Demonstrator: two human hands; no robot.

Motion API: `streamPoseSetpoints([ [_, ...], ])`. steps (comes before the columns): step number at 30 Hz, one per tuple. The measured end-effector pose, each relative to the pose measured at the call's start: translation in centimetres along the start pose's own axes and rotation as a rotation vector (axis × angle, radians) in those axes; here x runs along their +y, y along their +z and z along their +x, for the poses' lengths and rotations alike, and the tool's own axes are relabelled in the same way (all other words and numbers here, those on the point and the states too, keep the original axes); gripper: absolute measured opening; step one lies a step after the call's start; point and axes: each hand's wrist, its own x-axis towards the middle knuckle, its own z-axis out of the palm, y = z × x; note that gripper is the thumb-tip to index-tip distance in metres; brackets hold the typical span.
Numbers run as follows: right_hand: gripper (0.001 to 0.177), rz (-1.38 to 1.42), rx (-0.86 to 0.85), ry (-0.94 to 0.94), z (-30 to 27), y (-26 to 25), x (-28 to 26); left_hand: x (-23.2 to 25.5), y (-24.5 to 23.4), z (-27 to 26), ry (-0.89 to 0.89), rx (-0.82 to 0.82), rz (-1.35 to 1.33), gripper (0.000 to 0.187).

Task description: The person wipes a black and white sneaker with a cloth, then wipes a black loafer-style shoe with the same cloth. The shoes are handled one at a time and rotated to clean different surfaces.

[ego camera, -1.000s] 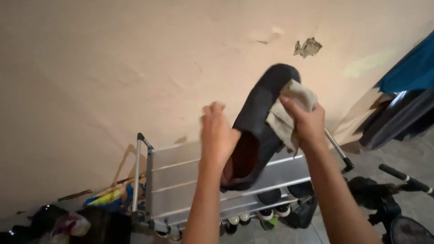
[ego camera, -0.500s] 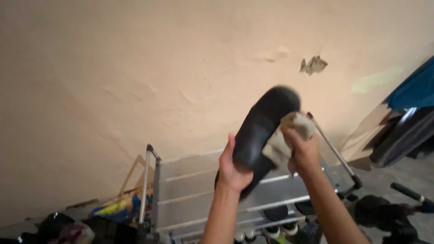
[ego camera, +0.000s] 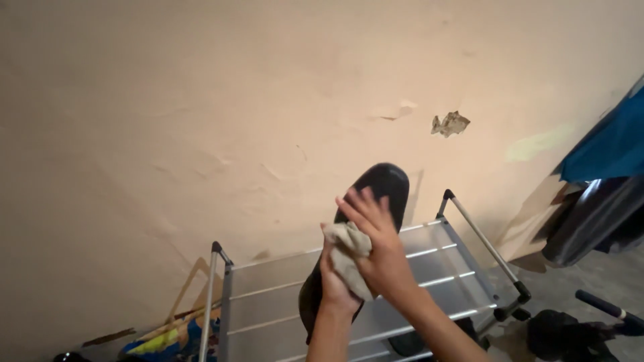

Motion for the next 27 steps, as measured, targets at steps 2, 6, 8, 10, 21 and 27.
streamPoseSetpoints([
  [2, 0.060, -0.101, 0.081, -0.019, 1.5, 0.4, 2.4, 0.6, 3.9, -1.2, -0.014, -0.001, 0.075, 0.069],
  [6, 0.054, -0.212, 0.280, 0.010, 3.8, -0.1, 4.9, 0.9, 5.3, -1.5, -0.025, -0.053, 0.219, 0.070],
  [8, 0.051, 0.010, 0.324, 0.211, 5.4, -1.3, 4.2, 0.5, 4.5, -1.1, -0.034, -0.026, 0.310, 0.074],
  [10, 0.049, 0.244, 0.376, 0.397, 7.0, -1.8, 6.3, 0.7, 3.3, -0.3, -0.033, -0.013, 0.416, 0.078],
  [21, 0.046, 0.488, 0.130, 0.411, 3.7, -1.5, 1.4, -1.5, -2.1, 0.3, -0.055, 0.289, 0.925, 0.086],
  [27, 0.046, -0.506, 0.426, -0.302, 5.8, -0.8, 5.3, -1.1, 1.7, -1.8, -0.163, 0.414, 1.299, 0.086],
])
